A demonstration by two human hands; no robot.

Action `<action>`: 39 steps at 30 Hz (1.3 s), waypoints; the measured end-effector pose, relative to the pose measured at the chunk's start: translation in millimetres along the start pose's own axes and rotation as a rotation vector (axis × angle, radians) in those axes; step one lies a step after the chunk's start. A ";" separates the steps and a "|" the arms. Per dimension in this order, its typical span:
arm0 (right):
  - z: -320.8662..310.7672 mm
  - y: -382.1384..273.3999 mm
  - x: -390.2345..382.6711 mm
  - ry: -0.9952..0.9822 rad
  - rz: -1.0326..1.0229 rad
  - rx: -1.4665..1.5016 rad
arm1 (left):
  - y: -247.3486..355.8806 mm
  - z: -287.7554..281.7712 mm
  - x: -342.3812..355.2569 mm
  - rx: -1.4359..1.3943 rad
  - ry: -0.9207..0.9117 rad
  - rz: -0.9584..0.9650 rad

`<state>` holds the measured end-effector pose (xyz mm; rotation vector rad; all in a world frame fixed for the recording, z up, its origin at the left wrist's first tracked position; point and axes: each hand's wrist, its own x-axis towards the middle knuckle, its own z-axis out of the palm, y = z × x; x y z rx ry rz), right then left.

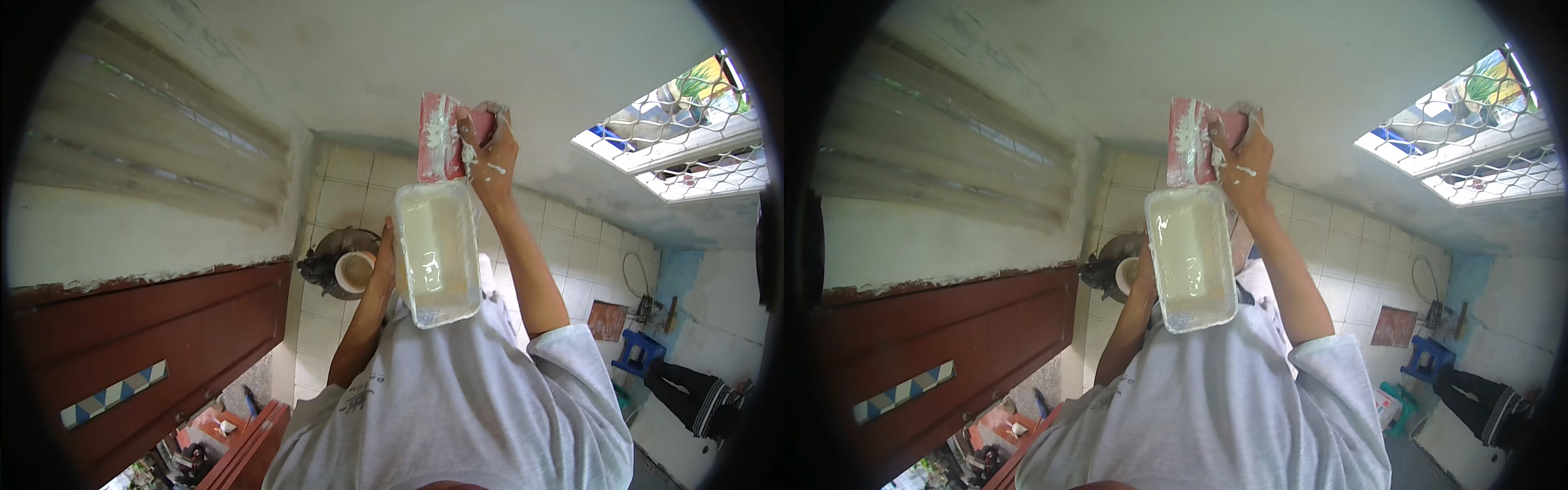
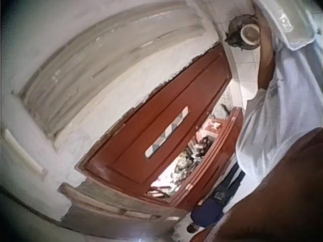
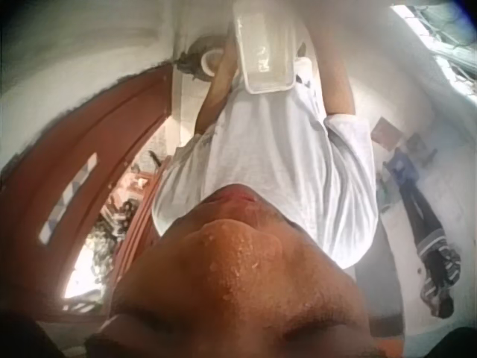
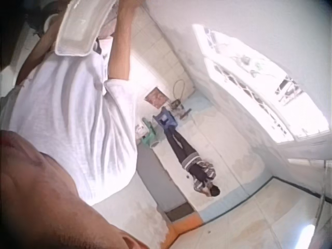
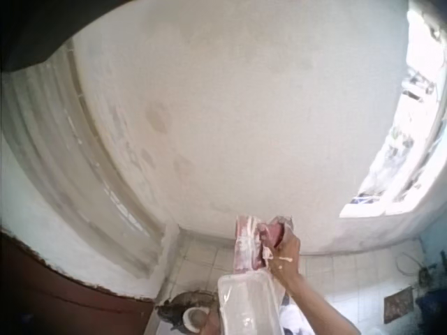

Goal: The person mixes plaster in a container by hand, applies the plaster to a wall with a putty knife, and wipes the tools with a cloth.

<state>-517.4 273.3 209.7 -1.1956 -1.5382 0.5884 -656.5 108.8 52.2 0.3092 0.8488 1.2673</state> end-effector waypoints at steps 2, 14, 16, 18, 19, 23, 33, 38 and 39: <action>10.5 5.1 -3.6 0.024 0.076 -0.025 | -0.3 -6.0 -4.9 -0.025 0.033 0.026; -47.0 6.3 -44.6 0.017 0.276 0.442 | 21.3 10.0 4.9 -0.203 0.078 0.012; -52.3 8.2 -59.2 -0.051 0.289 0.432 | 31.0 23.4 4.1 -0.118 0.162 0.037; -53.4 5.7 -65.9 -0.069 0.308 0.333 | 27.6 22.0 11.2 -0.165 0.113 0.051; -51.0 2.3 -65.9 -0.054 0.293 0.287 | 25.5 19.9 15.1 -0.202 0.069 0.061; -41.9 1.6 -68.5 -0.025 0.359 0.199 | 17.1 13.4 26.5 -0.193 0.031 0.018; -32.9 -1.9 -66.9 -0.018 0.385 0.241 | 4.3 14.1 47.0 -0.180 -0.003 0.027; -33.3 -7.0 -64.4 -0.015 0.396 0.273 | -0.9 17.4 53.2 -0.201 0.035 0.041; -34.0 -6.2 -63.9 -0.008 0.396 0.275 | -1.8 16.3 54.0 -0.203 0.028 0.037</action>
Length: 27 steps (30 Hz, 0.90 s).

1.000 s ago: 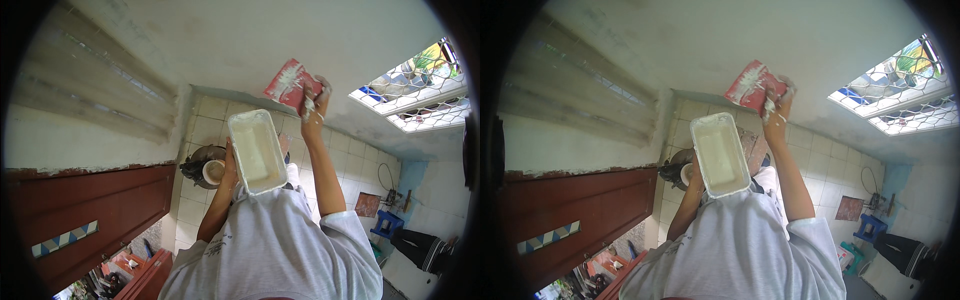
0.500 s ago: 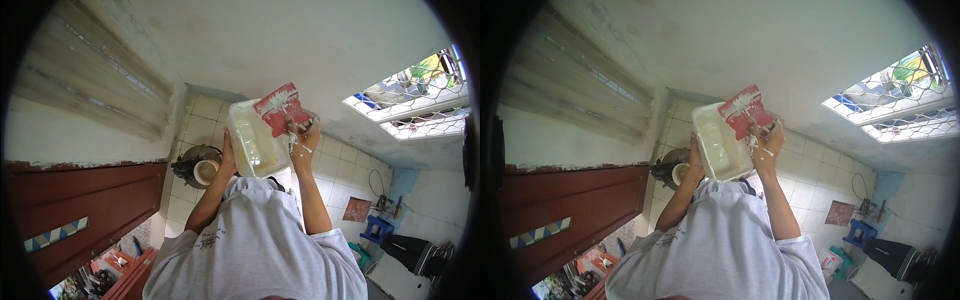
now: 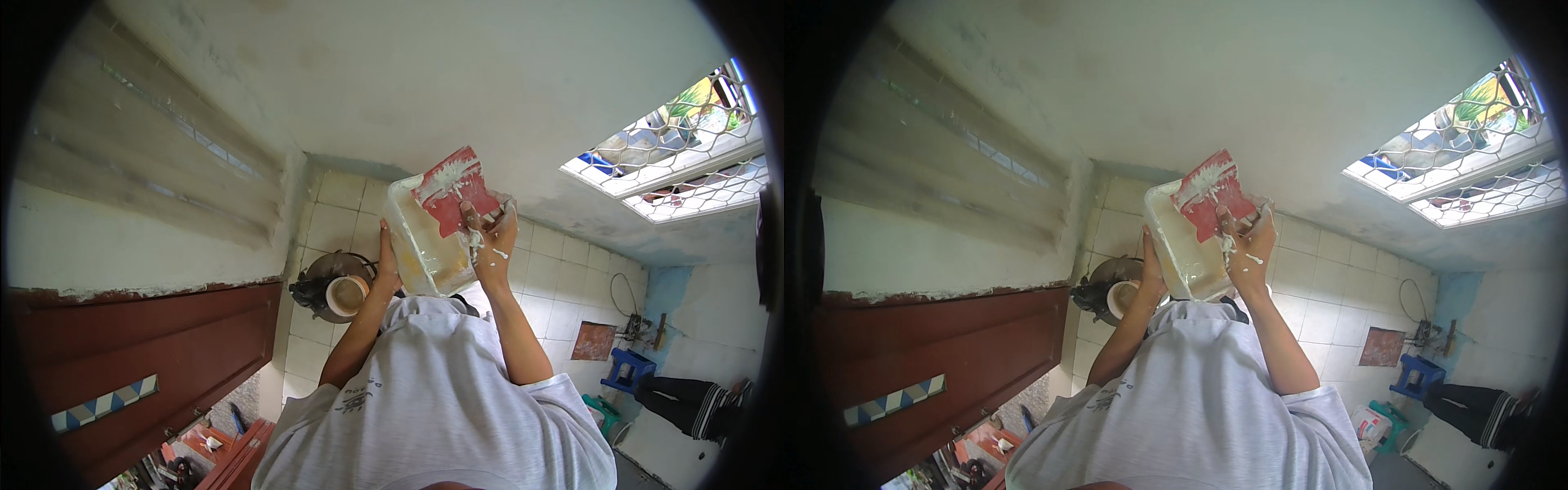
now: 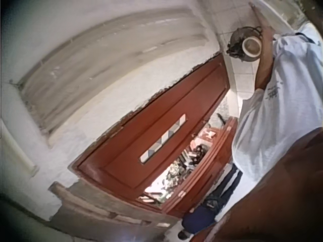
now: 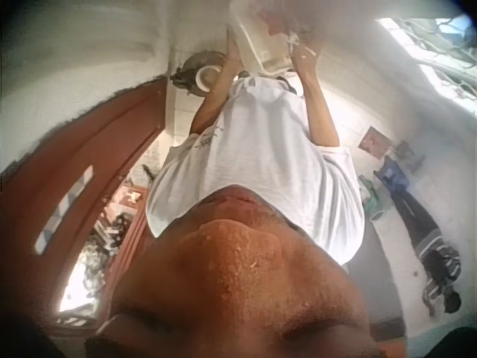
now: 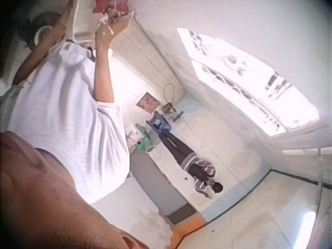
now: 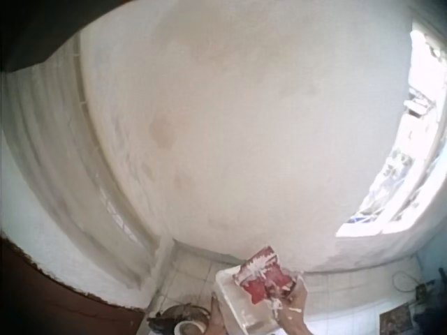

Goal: The person mixes plaster in a container by hand, applies the plaster to a wall with a putty knife, and wipes the tools with a cloth.

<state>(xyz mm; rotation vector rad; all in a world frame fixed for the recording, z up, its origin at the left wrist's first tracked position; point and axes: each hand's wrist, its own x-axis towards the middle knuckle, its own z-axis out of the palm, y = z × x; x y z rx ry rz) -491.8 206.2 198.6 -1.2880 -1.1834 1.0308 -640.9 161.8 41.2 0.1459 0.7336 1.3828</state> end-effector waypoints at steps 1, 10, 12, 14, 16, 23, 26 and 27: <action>-0.7 0.9 0.8 -0.006 0.015 -0.002 | 0.1 -1.5 1.5 -0.002 -0.007 -0.004; -3.3 9.0 0.5 -0.003 0.140 0.193 | 2.5 5.0 1.4 0.049 0.028 -0.019; -5.0 13.0 1.0 0.000 0.146 0.200 | 2.0 3.8 2.7 0.063 0.010 -0.023; -5.6 19.2 1.1 0.037 0.149 0.240 | 0.9 1.8 4.5 0.080 -0.009 -0.028; -9.6 24.5 1.9 0.030 0.159 0.211 | -0.8 0.5 6.5 0.093 -0.005 -0.027; -19.7 35.4 3.0 0.030 0.184 0.216 | -15.1 4.8 8.1 0.120 0.017 -0.044; -25.9 36.4 2.0 0.029 0.266 0.258 | -19.1 -1.1 10.4 0.077 0.025 -0.080; -32.0 37.9 2.8 0.033 0.268 0.253 | -21.8 -3.3 12.5 0.095 0.036 -0.079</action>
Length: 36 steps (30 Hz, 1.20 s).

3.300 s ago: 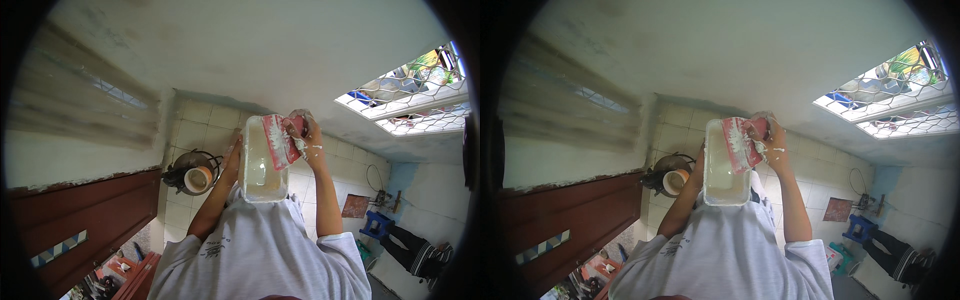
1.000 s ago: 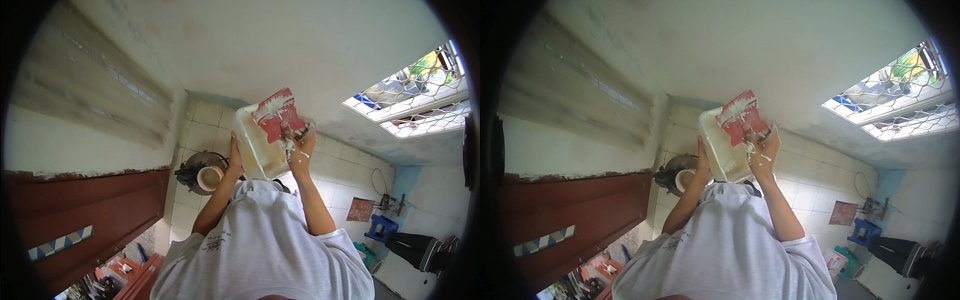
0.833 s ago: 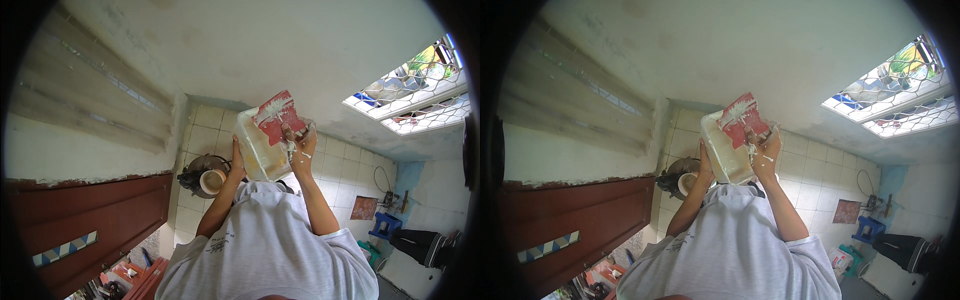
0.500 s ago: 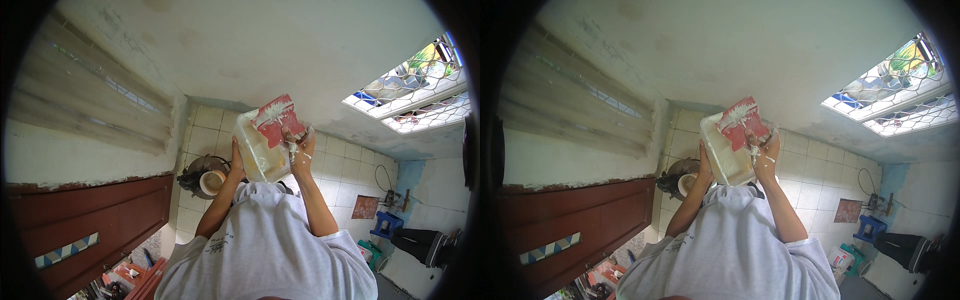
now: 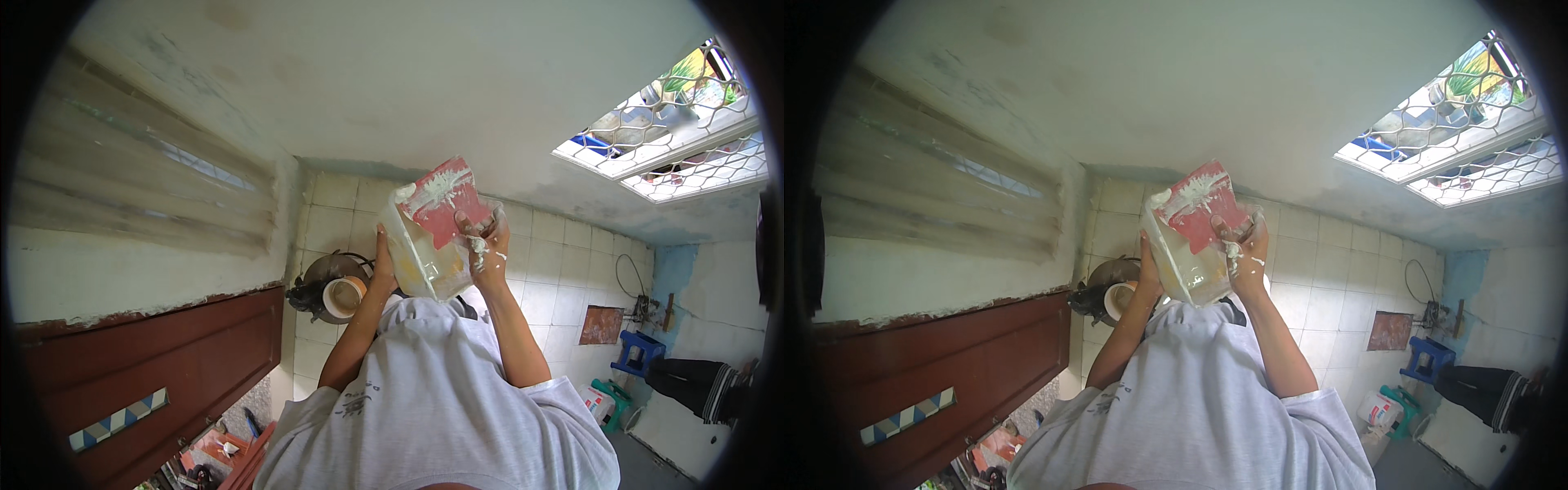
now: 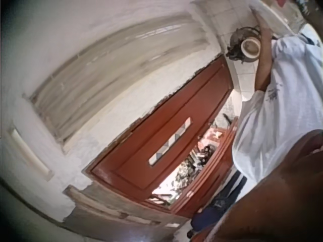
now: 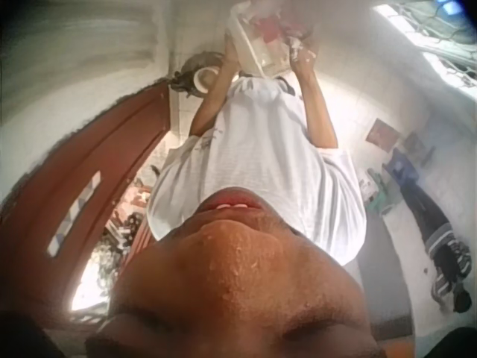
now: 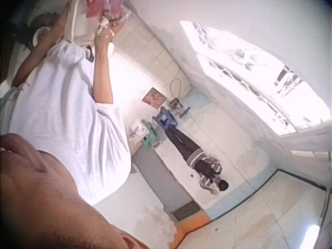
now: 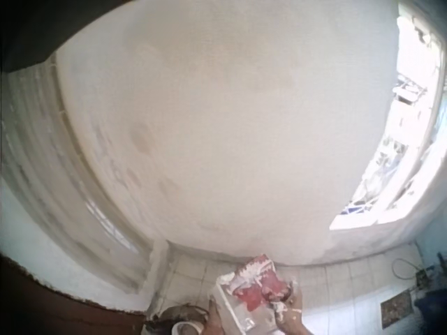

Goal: The person mixes plaster in a container by hand, applies the plaster to a wall with a putty knife, and wipes the tools with a cloth.

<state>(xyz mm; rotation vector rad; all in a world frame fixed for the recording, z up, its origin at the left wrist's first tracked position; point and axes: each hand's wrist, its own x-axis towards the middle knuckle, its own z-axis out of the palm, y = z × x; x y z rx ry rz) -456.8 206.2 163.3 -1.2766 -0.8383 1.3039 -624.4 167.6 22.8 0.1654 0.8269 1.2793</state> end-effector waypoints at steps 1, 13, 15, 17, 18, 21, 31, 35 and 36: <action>-8.7 -0.3 1.8 -0.017 -0.014 -0.057 | -4.1 -1.2 1.8 0.016 0.011 0.001; -21.6 -34.7 35.3 -0.593 -0.579 -1.139 | -7.5 70.9 1.7 -0.027 0.071 0.177; -16.8 -27.2 49.1 -0.709 -0.503 -1.161 | -13.5 76.1 7.2 -0.107 0.016 0.200; -20.2 -30.2 61.0 -0.796 -0.552 -1.193 | -18.3 81.8 12.6 -0.182 -0.051 0.231; -22.5 -31.7 65.0 -0.874 -0.601 -1.223 | -20.8 84.3 12.8 -0.168 -0.043 0.232; -35.1 -42.6 74.4 -0.863 -0.749 -1.207 | -28.3 97.2 12.2 -0.150 -0.080 0.249; -66.9 -58.6 102.7 -0.936 -0.725 -1.194 | -63.4 125.2 37.3 -0.185 0.022 0.382; -80.8 -54.9 119.6 -0.925 -0.784 -1.168 | -73.9 145.8 44.2 -0.195 0.111 0.370; -83.8 -51.4 124.3 -0.928 -0.791 -1.185 | -77.5 147.1 47.5 -0.195 0.116 0.375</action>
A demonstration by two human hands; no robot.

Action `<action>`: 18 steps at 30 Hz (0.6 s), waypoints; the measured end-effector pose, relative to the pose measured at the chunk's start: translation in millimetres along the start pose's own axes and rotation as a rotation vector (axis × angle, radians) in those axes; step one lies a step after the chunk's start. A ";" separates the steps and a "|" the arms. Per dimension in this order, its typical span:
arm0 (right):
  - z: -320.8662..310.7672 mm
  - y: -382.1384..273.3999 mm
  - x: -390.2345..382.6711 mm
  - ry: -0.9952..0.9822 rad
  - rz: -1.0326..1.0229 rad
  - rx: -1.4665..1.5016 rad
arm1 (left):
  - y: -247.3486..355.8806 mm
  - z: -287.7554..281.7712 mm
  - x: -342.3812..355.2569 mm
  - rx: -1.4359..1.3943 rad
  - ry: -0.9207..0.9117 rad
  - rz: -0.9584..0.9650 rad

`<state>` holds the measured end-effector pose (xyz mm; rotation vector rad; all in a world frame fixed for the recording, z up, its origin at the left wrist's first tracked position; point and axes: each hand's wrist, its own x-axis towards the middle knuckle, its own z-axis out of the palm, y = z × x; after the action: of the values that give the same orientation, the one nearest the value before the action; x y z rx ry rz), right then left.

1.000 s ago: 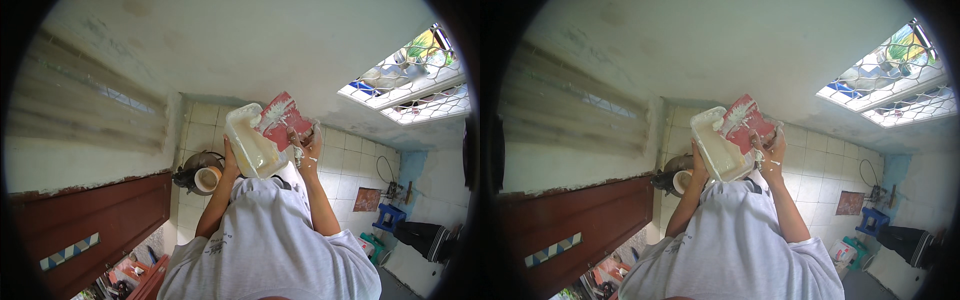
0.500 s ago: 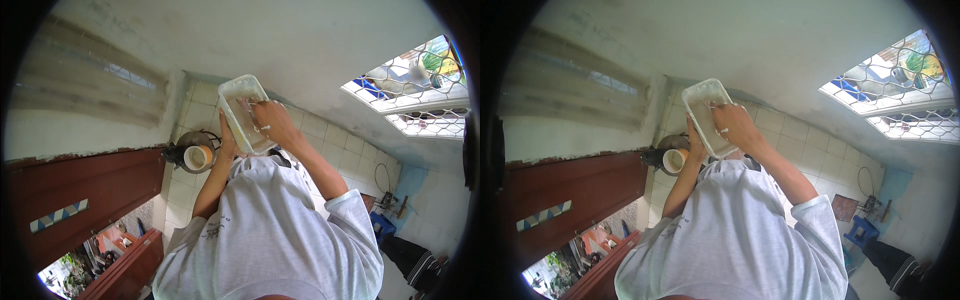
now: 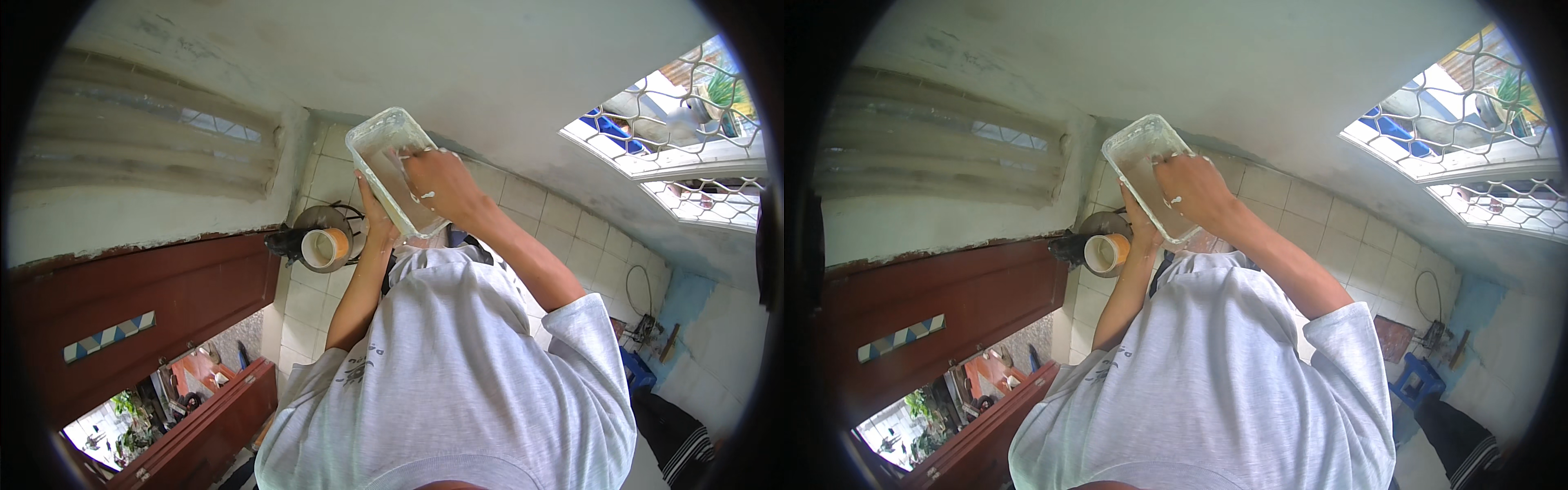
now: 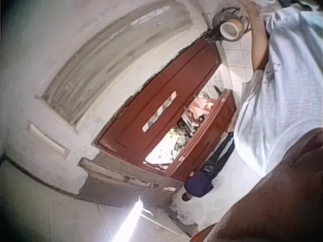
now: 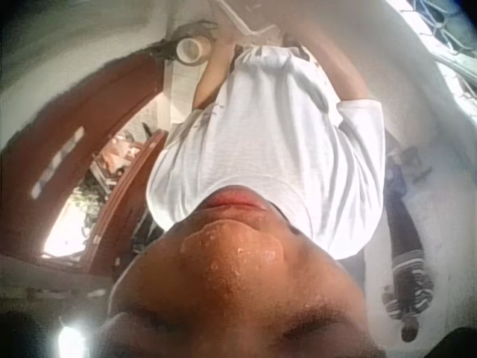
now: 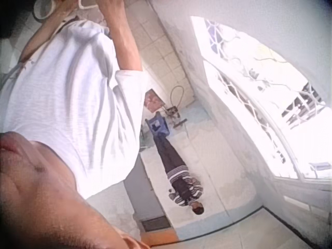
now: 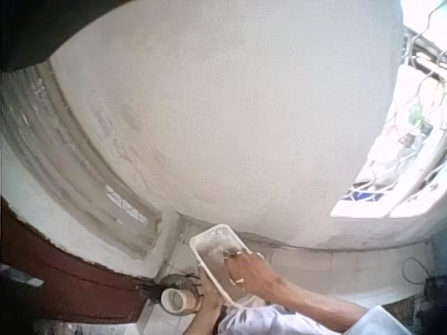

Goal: The person mixes plaster in a container by hand, applies the plaster to a wall with a putty knife, and wipes the tools with a cloth.

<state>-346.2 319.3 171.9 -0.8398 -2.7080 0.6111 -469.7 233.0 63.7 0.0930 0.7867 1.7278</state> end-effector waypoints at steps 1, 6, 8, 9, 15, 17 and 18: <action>-0.9 5.7 -0.9 -0.002 -0.007 0.003 | -5.4 -1.4 2.2 0.013 -0.003 -0.001; -16.4 21.6 -12.4 -0.095 0.002 0.031 | -23.7 17.3 -5.4 0.122 0.025 0.056; -19.4 28.1 -17.2 -0.105 -0.043 0.011 | -31.3 10.2 0.0 0.066 0.013 -0.034; -21.8 29.4 -18.5 -0.105 -0.079 -0.012 | -35.5 11.5 -0.7 0.067 0.023 -0.029; -11.9 46.9 -39.4 -0.056 -0.188 -0.011 | -59.6 19.0 -9.5 0.080 -0.004 0.019; -33.2 44.3 -43.3 -0.078 -0.147 -0.014 | -63.0 33.4 -15.2 0.110 0.029 0.076; -45.7 42.9 -43.9 -0.090 -0.096 -0.027 | -66.2 39.7 -14.6 0.141 0.048 0.125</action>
<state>-274.4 340.3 188.2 -0.6999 -2.8248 0.6063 -391.9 244.5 63.0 0.2010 0.9546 1.7964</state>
